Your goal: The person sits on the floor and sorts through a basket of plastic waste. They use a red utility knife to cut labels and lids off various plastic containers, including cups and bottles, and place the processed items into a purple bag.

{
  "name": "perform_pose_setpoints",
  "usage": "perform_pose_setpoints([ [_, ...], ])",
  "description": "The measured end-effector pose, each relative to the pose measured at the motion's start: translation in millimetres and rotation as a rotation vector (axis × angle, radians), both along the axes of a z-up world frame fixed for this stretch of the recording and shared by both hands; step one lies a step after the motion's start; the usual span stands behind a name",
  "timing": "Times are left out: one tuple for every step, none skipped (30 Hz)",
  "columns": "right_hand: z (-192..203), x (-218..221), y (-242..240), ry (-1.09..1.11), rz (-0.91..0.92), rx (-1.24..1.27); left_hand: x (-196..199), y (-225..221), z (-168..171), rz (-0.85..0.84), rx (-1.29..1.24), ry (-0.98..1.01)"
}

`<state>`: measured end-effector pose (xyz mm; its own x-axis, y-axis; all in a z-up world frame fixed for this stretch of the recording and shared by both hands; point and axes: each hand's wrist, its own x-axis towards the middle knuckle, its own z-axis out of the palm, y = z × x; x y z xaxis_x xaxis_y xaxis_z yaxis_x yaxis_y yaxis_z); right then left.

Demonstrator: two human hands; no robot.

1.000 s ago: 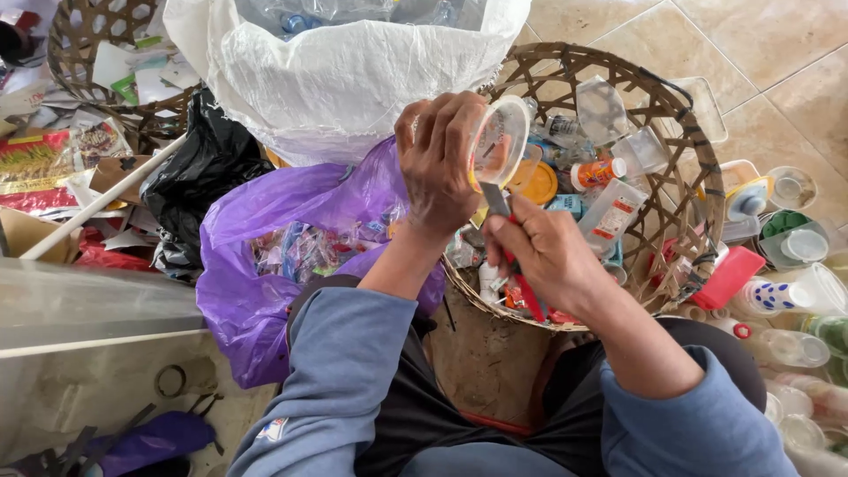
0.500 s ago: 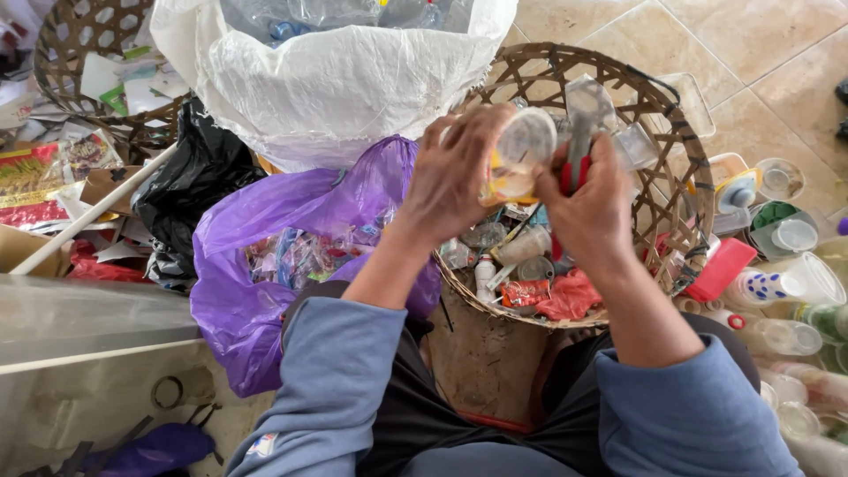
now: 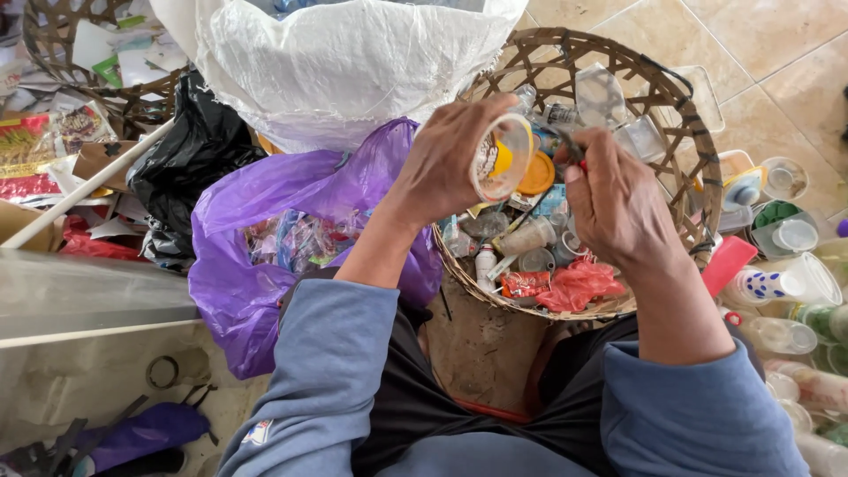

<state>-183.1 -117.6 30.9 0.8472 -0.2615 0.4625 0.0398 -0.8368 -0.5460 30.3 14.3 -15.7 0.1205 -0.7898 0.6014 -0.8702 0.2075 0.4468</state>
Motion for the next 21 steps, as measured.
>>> perform_pose_setpoints([
  [0.0, 1.0, 1.2, -0.002, 0.003, -0.002, 0.6, 2.1, 6.1, 0.003, -0.002, -0.002],
  [-0.2, 1.9, 2.1, 0.036, 0.015, -0.071, 1.0, 3.8, 12.0, 0.049, -0.016, -0.043],
  [-1.2, 1.3, 3.8, 0.078, 0.025, -0.136, 0.1, 6.1, 16.6, 0.093, -0.027, -0.08],
  [-2.9, 2.5, 2.4, 0.079, 0.026, -0.135, -4.9, 8.6, 22.2, 0.094, -0.026, -0.079],
  [-4.6, 2.9, 1.0, 0.09, 0.032, -0.203, -10.3, 10.7, 27.6, 0.141, -0.053, -0.113],
  [-6.1, 3.2, -0.5, 0.1, 0.038, -0.27, -15.7, 12.6, 33.2, 0.187, -0.079, -0.148],
  [-6.9, 4.0, 0.8, 0.1, 0.037, -0.272, -16.0, 12.4, 31.2, 0.186, -0.08, -0.148],
  [-7.5, 4.7, 2.2, 0.083, -0.006, -0.29, -16.3, 12.2, 29.4, 0.174, -0.076, -0.137],
  [-8.2, 5.6, 3.8, 0.064, -0.047, -0.309, -16.8, 12.5, 27.5, 0.164, -0.071, -0.127],
  [-15.5, 6.4, 4.1, 0.064, -0.047, -0.31, -18.2, 11.3, 26.9, 0.165, -0.072, -0.128],
  [-22.6, 8.0, 4.1, 0.075, -0.037, -0.266, -19.0, 9.8, 26.5, 0.191, -0.131, -0.108],
  [-29.8, 9.6, 4.1, 0.087, -0.027, -0.223, -19.7, 8.3, 26.2, 0.216, -0.189, -0.089],
  [-23.9, 9.4, 9.9, 0.085, -0.027, -0.222, -18.5, 9.7, 25.7, 0.217, -0.189, -0.09],
  [-18.0, 9.0, 15.8, 0.024, 0.059, -0.23, -17.4, 11.0, 25.1, 0.215, -0.19, -0.025],
  [-12.2, 8.1, 21.9, -0.037, 0.144, -0.237, -16.6, 12.4, 24.3, 0.211, -0.19, 0.041],
  [-14.3, 9.3, 18.5, -0.038, 0.143, -0.236, -16.2, 12.7, 26.2, 0.21, -0.189, 0.04],
  [-16.4, 9.3, 15.0, -0.018, 0.045, -0.228, -16.8, 12.9, 27.6, 0.195, -0.182, 0.072],
  [-18.3, 9.2, 11.7, 0.002, -0.052, -0.22, -17.6, 13.1, 29.1, 0.179, -0.174, 0.103],
  [-18.8, 9.1, 13.8, 0.002, -0.053, -0.222, -16.5, 11.0, 24.3, 0.178, -0.177, 0.103],
  [-18.9, 9.0, 15.9, 0.067, -0.07, -0.22, -15.4, 9.0, 19.8, 0.182, -0.179, 0.087],
  [-19.0, 11.1, 18.1, 0.127, -0.083, -0.217, -12.4, 7.5, 16.3, 0.19, -0.183, 0.065],
])
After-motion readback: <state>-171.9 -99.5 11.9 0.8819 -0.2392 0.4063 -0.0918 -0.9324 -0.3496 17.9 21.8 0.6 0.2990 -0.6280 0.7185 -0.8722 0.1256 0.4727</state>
